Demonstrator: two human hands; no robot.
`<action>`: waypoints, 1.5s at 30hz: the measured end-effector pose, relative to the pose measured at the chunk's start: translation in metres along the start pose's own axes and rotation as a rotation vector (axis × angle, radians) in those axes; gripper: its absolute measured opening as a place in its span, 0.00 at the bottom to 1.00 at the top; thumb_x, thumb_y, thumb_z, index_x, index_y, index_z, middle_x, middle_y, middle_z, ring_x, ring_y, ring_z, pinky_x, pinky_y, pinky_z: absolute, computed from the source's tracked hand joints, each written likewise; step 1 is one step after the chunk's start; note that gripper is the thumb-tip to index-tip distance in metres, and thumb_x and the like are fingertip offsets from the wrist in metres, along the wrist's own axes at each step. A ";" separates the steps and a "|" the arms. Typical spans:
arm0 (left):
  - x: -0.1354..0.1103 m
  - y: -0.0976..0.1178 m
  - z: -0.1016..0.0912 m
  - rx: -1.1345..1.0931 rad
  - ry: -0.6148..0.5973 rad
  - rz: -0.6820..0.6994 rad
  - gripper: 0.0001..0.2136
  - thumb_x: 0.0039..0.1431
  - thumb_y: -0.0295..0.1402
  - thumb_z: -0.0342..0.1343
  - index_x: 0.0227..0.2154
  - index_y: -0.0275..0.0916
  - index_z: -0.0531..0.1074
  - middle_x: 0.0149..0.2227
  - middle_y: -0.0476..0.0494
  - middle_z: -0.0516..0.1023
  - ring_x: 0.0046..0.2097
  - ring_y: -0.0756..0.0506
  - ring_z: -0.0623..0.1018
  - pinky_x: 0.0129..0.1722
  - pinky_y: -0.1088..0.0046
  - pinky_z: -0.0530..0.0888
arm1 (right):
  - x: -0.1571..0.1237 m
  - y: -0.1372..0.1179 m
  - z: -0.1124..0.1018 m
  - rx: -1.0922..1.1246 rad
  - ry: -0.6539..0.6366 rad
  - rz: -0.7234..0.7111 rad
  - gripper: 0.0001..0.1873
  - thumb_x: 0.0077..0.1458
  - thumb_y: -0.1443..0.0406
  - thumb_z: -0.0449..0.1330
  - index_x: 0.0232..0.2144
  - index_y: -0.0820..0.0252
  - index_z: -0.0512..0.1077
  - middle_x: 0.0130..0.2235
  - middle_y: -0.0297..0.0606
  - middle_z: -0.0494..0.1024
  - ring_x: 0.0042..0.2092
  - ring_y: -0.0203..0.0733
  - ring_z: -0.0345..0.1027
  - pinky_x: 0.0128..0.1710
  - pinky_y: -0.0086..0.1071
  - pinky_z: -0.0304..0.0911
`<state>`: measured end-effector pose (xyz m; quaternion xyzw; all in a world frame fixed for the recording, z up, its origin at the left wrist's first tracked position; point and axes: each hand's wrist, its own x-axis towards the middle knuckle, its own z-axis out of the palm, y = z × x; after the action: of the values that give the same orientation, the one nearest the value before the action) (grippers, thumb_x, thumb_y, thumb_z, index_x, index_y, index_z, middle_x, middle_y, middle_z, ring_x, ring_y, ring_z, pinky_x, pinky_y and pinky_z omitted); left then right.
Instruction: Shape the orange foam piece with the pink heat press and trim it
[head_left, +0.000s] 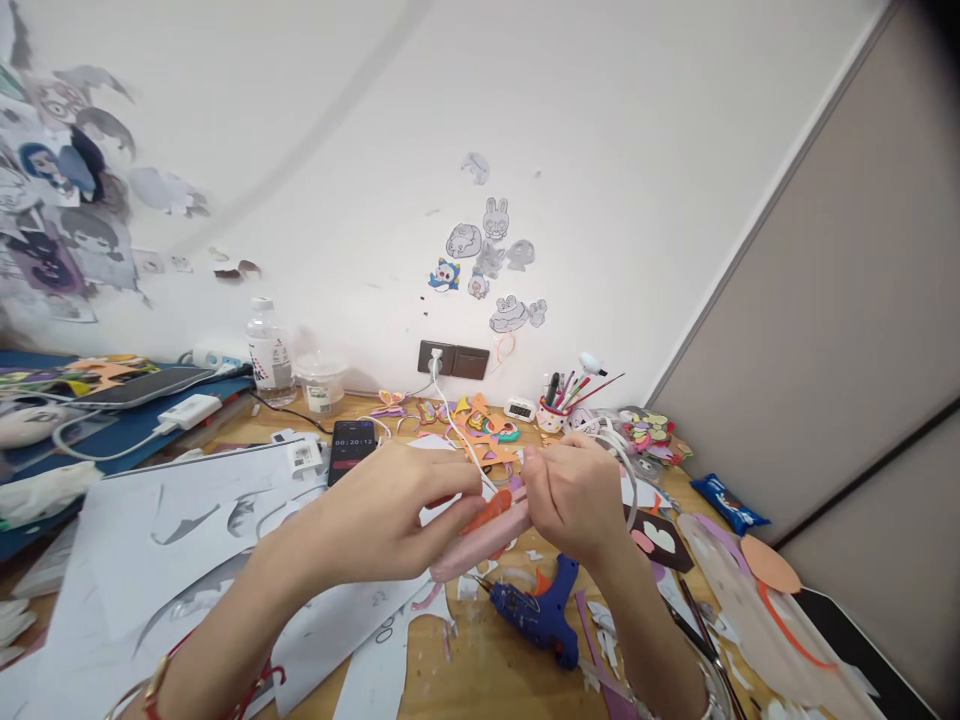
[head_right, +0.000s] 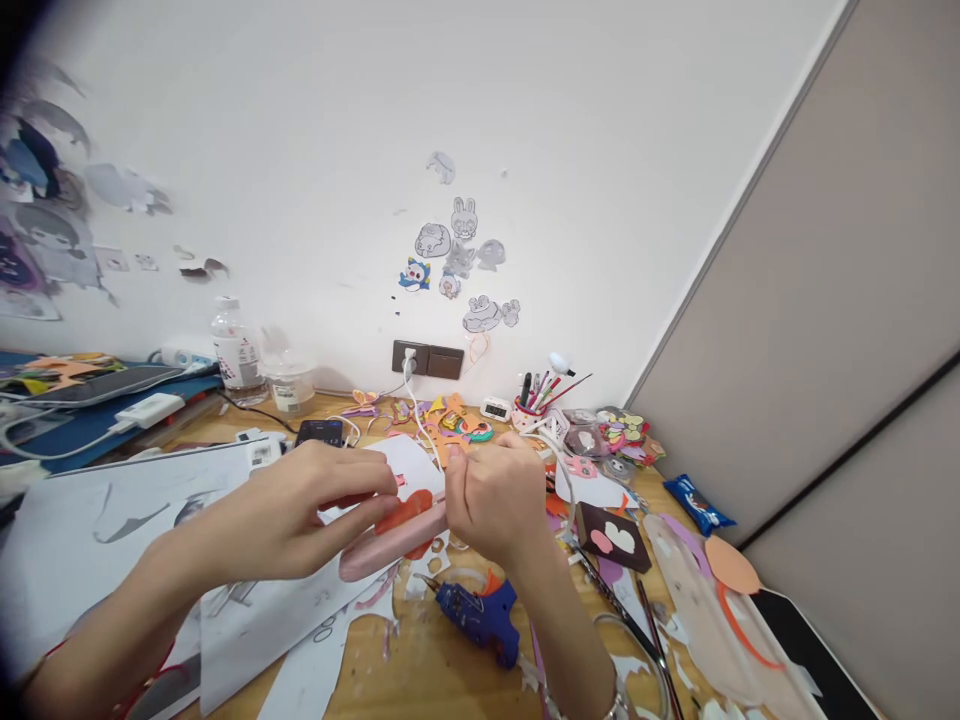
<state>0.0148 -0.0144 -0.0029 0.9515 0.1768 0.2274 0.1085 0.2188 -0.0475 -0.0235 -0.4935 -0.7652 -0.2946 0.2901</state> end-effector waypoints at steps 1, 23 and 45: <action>0.000 0.000 0.001 0.007 0.000 0.020 0.11 0.62 0.30 0.41 0.25 0.38 0.64 0.23 0.52 0.65 0.24 0.51 0.63 0.26 0.73 0.58 | 0.000 -0.002 0.001 -0.005 -0.011 0.004 0.24 0.58 0.69 0.44 0.11 0.60 0.63 0.13 0.32 0.64 0.17 0.33 0.50 0.27 0.34 0.50; -0.003 -0.025 0.001 -0.045 -0.119 -0.209 0.19 0.55 0.51 0.49 0.21 0.39 0.64 0.19 0.54 0.60 0.23 0.52 0.59 0.22 0.74 0.54 | -0.001 0.011 0.000 -0.076 0.172 0.120 0.25 0.57 0.71 0.47 0.11 0.61 0.70 0.13 0.33 0.69 0.17 0.34 0.58 0.25 0.33 0.51; 0.003 -0.028 0.006 -0.187 0.397 -0.163 0.08 0.59 0.36 0.51 0.29 0.38 0.67 0.19 0.58 0.52 0.21 0.53 0.55 0.21 0.77 0.54 | -0.002 0.011 0.020 -0.069 0.232 0.082 0.24 0.56 0.73 0.47 0.11 0.61 0.69 0.13 0.34 0.69 0.16 0.33 0.56 0.25 0.33 0.51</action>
<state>0.0126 0.0118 -0.0153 0.8564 0.2492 0.4160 0.1774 0.2268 -0.0302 -0.0361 -0.4966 -0.6952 -0.3637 0.3713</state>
